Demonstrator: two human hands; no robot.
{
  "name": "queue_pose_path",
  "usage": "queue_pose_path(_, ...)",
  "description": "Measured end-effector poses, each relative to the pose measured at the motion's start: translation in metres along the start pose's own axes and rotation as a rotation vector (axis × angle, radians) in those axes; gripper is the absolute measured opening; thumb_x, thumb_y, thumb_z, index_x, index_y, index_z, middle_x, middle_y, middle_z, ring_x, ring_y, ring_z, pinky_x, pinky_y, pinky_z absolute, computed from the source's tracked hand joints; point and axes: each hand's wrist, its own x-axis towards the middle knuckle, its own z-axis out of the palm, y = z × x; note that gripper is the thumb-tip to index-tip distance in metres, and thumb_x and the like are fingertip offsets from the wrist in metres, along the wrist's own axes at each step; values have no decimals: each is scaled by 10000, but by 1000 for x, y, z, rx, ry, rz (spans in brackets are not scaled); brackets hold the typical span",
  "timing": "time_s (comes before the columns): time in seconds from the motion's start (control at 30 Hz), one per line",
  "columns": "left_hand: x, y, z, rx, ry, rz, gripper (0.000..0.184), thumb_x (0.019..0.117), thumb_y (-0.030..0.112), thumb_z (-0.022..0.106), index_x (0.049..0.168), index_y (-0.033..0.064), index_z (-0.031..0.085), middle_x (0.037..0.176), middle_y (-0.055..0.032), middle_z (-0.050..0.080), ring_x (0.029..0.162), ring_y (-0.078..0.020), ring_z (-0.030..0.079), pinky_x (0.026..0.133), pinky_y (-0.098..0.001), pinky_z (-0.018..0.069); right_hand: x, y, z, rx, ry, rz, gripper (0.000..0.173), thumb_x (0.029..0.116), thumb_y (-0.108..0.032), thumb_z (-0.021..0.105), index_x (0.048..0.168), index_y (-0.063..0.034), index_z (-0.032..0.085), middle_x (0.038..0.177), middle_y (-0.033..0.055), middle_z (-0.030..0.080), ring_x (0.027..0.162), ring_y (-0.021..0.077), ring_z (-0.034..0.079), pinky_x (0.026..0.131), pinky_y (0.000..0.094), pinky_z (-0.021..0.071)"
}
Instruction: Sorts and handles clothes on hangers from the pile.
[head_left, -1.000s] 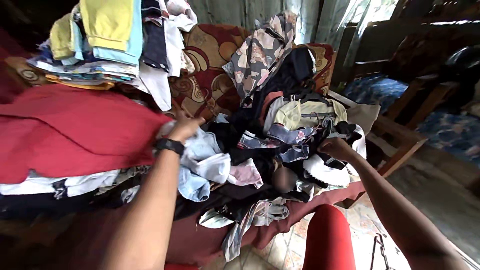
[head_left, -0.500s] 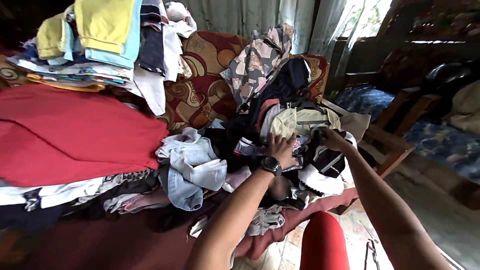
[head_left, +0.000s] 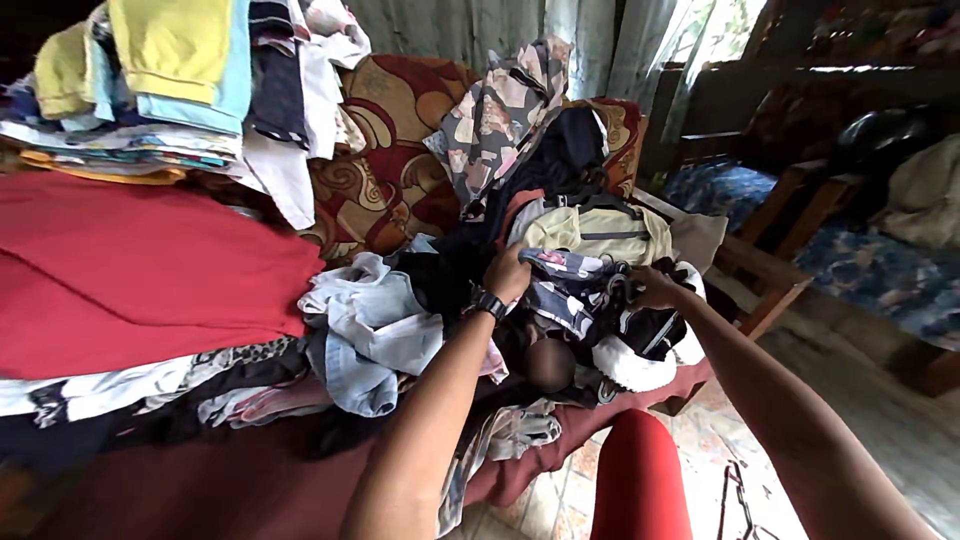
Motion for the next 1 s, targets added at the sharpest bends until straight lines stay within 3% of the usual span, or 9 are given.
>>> queue_pose_path(0.1,7,-2,-20,-148,46,-128,326,1045,119,461,1327,40,604,1012,-254,671,806,-365,661,746,-563,534,-16,-3,-13,36,41,-26,694,739,-205,917,1338,-20,621,1497,238,488,1407,451,415,1143,723,248)
queue_pose_path(0.17,12,-10,-29,-302,123,-206,330,1063,137,426,1331,20,579,904,-199,619,662,-268,564,627,-461,500,-23,5,-20,143,119,-45,637,763,-199,905,1293,15,626,1334,251,606,1275,416,549,1113,641,374)
queue_pose_path(0.3,8,-8,-51,-520,275,-300,305,1089,202,388,1238,25,586,790,-67,497,592,-135,419,547,-329,399,-63,-2,-55,428,386,-166,479,841,-87,832,1253,55,632,1151,217,686,1075,280,661,990,476,527)
queue_pose_path(0.43,-2,15,-84,-596,387,-293,315,1094,275,415,1193,42,604,876,-61,513,715,-146,467,650,-357,439,-77,-16,-98,535,697,-327,462,858,-14,786,1275,58,602,1171,160,684,1057,152,660,974,368,547)
queue_pose_path(0.53,2,22,-119,-615,508,-281,347,1077,324,423,1165,40,604,960,-82,551,817,-173,525,727,-403,478,-74,-33,-129,545,733,-476,447,866,-20,750,1277,53,589,1155,107,681,1036,52,644,949,276,548)
queue_pose_path(0.67,5,7,-183,-773,759,-191,409,1085,393,390,1291,80,556,1108,-63,605,970,-149,601,833,-391,533,-73,-50,-160,560,759,-514,449,903,-39,718,1306,63,549,1171,99,670,1044,45,642,953,259,545)
queue_pose_path(0.87,-26,-62,-279,-687,1017,-193,448,1086,368,362,1431,102,469,1326,-63,564,1177,-143,573,974,-381,509,-51,-68,-133,776,706,-412,363,923,6,689,1248,46,534,1079,38,652,967,0,634,896,220,552)
queue_pose_path(0.93,-41,-89,-300,-632,1043,-231,510,1101,361,319,1512,69,395,1481,-108,492,1330,-188,506,1082,-417,463,-41,-77,-118,768,640,-435,351,925,20,678,1251,51,549,1081,43,662,969,4,636,905,227,551)
queue_pose_path(1.0,-54,-106,-308,-600,1059,-250,494,1104,334,326,1511,63,397,1493,-108,489,1346,-189,501,1097,-414,459,-30,-86,-105,751,576,-425,311,928,7,680,1215,52,568,1047,48,663,939,9,633,885,234,550)
